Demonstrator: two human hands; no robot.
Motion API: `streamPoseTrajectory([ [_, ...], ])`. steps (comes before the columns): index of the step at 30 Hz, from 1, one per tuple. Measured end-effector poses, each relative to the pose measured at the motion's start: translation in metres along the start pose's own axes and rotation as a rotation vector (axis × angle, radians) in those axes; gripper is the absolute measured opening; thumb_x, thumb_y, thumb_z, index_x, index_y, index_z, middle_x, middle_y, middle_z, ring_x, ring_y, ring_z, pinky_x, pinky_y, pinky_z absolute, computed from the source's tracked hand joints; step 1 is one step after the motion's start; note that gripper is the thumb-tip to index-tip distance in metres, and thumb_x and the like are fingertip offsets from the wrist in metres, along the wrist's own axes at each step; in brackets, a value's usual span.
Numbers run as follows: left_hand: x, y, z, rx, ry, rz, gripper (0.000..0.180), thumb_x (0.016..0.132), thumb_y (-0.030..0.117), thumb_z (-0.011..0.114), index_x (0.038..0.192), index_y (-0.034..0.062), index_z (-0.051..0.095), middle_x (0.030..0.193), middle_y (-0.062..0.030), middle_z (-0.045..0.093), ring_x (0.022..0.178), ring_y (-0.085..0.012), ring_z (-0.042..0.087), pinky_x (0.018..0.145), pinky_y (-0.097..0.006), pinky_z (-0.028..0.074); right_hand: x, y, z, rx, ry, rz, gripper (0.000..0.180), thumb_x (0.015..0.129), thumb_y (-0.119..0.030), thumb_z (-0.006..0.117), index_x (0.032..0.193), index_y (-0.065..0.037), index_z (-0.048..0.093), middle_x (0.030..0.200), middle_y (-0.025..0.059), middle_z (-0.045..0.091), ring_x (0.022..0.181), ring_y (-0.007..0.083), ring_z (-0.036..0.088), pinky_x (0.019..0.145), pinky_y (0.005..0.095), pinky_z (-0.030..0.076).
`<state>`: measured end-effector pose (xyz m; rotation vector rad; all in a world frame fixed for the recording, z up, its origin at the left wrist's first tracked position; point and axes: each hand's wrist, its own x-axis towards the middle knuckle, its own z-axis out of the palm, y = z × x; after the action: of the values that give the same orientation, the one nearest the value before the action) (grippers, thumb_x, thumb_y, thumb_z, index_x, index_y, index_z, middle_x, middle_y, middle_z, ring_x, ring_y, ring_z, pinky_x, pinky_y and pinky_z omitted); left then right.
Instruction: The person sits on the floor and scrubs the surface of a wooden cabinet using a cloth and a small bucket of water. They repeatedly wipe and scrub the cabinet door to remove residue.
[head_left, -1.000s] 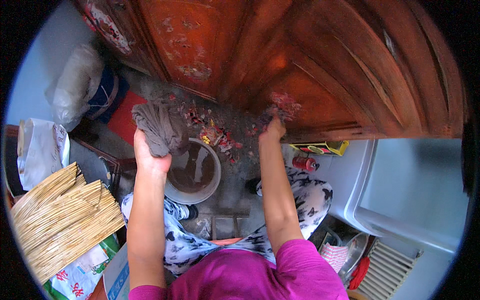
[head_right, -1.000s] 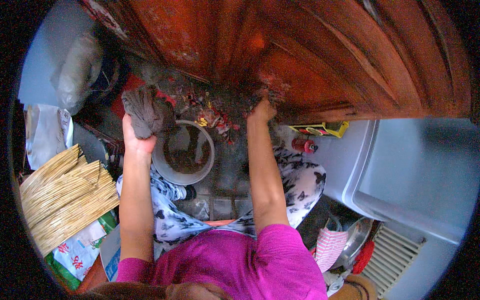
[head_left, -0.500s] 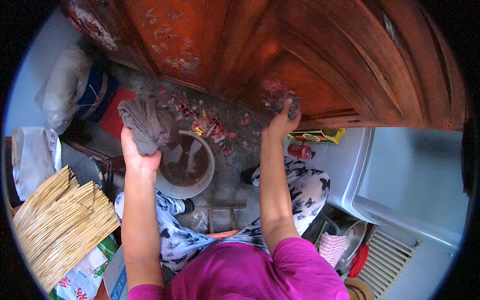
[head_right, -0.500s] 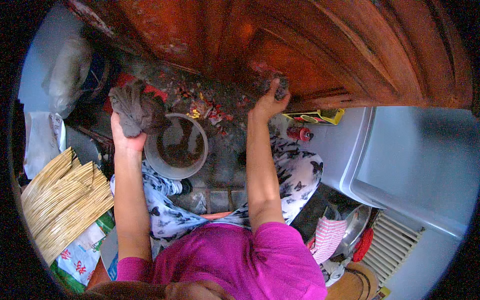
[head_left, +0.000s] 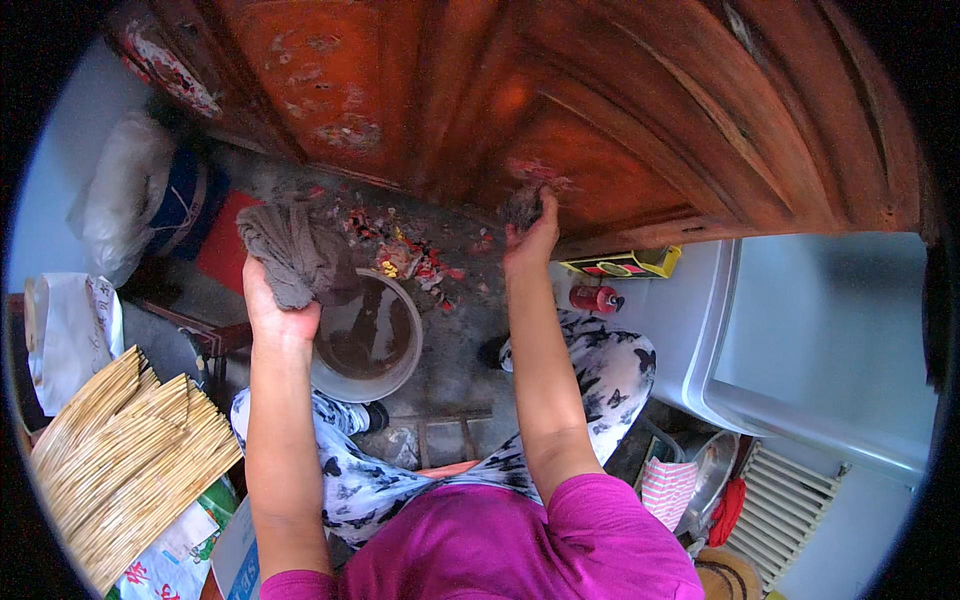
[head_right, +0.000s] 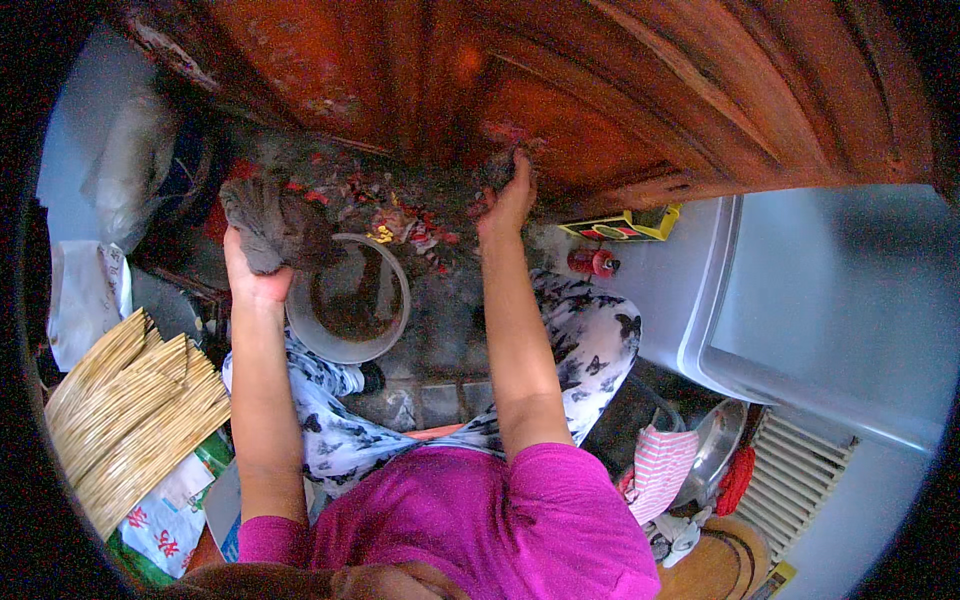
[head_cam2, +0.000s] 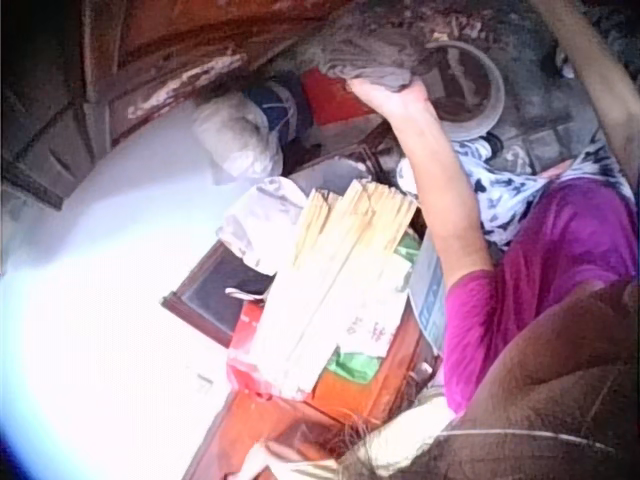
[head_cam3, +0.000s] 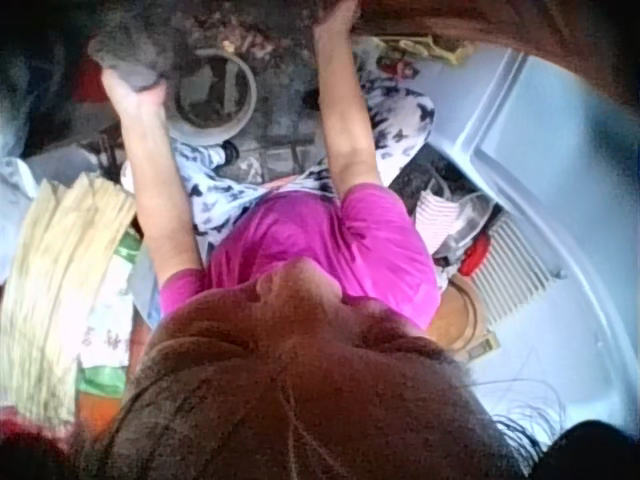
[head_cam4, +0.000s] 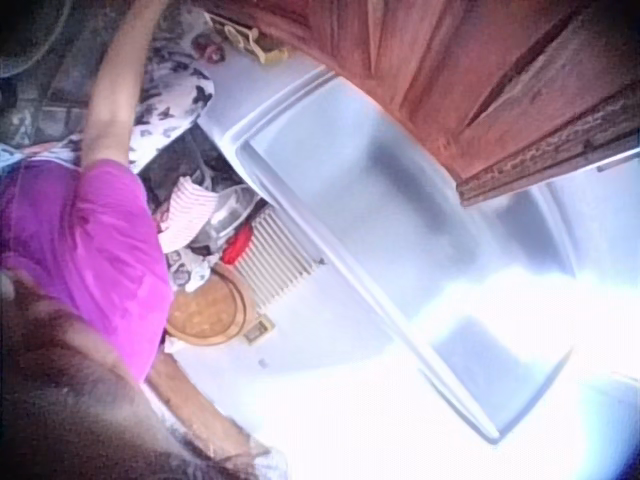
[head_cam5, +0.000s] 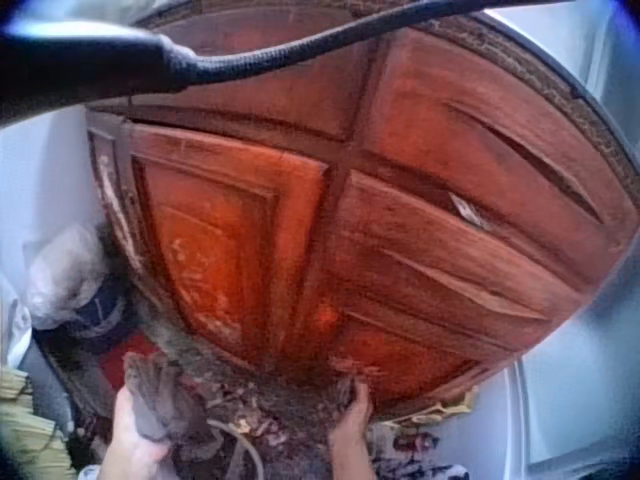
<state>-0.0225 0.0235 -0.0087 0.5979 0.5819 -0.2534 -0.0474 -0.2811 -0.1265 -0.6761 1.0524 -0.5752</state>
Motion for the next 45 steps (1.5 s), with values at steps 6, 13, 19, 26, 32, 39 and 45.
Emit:
streamPoseTrajectory([
  [6,-0.008,-0.004,0.009,-0.001,0.042,0.03,0.038,0.102,0.034,0.042,0.121,0.0095,0.064,0.119,-0.0098,0.068,0.11,-0.0293,0.063,0.099,-0.045,0.048,0.013,-0.007,0.024,0.005,0.047,-0.192,0.033,0.085,-0.032,0.07,0.111,-0.012,0.066,0.103,0.0024,0.068,0.095,0.0209,0.063,0.079,0.0403,0.051],
  [13,-0.004,0.006,-0.005,0.001,-0.049,0.018,0.038,0.101,0.034,0.043,0.122,0.0091,0.064,0.12,-0.0098,0.068,0.11,-0.0289,0.063,0.099,-0.044,0.048,0.002,-0.009,0.027,0.121,-0.172,-0.221,0.034,0.087,-0.028,0.066,0.114,-0.006,0.065,0.107,0.0057,0.069,0.097,0.0253,0.065,0.088,0.0437,0.052],
  [19,-0.009,-0.001,0.013,-0.003,0.069,0.015,0.04,0.101,0.034,0.042,0.124,0.0096,0.064,0.122,-0.0091,0.067,0.112,-0.029,0.062,0.101,-0.046,0.047,0.022,0.008,0.025,0.097,0.036,0.051,0.028,0.088,-0.025,0.065,0.111,-0.008,0.066,0.101,0.0067,0.069,0.099,0.0258,0.065,0.088,0.0396,0.052],
  [26,-0.003,-0.002,0.005,-0.035,-0.02,0.013,0.042,0.104,0.034,0.04,0.13,0.0076,0.06,0.131,-0.0109,0.063,0.122,-0.0286,0.058,0.107,-0.044,0.044,-0.049,-0.052,0.015,-0.225,-0.116,-0.659,0.024,0.083,-0.002,0.067,0.107,-0.008,0.066,0.103,0.0035,0.07,0.101,0.0261,0.063,0.091,0.0368,0.048],
  [32,0.001,-0.011,-0.002,-0.052,-0.095,-0.038,0.038,0.103,0.032,0.044,0.125,0.0063,0.062,0.126,-0.0095,0.066,0.115,-0.0268,0.062,0.104,-0.043,0.047,-0.029,-0.081,0.015,-1.149,-0.32,-1.898,0.051,0.067,-0.002,0.073,0.114,-0.021,0.068,0.114,-0.0007,0.067,0.102,0.0277,0.058,0.09,0.04,0.046],
  [39,0.002,-0.011,0.003,-0.059,-0.04,-0.031,0.039,0.103,0.032,0.044,0.125,0.0052,0.062,0.125,-0.0099,0.066,0.115,-0.0267,0.062,0.104,-0.042,0.047,0.035,-0.014,-0.027,-1.549,-0.423,-1.79,0.047,0.067,-0.005,0.07,0.109,-0.028,0.072,0.108,-0.0068,0.069,0.101,0.0233,0.059,0.085,0.0405,0.047],
  [45,-0.008,-0.002,0.001,-0.048,-0.039,-0.022,0.038,0.103,0.032,0.044,0.125,0.0065,0.062,0.125,-0.0089,0.066,0.116,-0.0258,0.062,0.104,-0.042,0.047,-0.027,-0.079,0.031,-1.183,-0.259,-2.014,0.049,0.073,-0.008,0.065,0.114,-0.033,0.072,0.11,-0.0088,0.067,0.097,0.0225,0.059,0.081,0.0403,0.046],
])
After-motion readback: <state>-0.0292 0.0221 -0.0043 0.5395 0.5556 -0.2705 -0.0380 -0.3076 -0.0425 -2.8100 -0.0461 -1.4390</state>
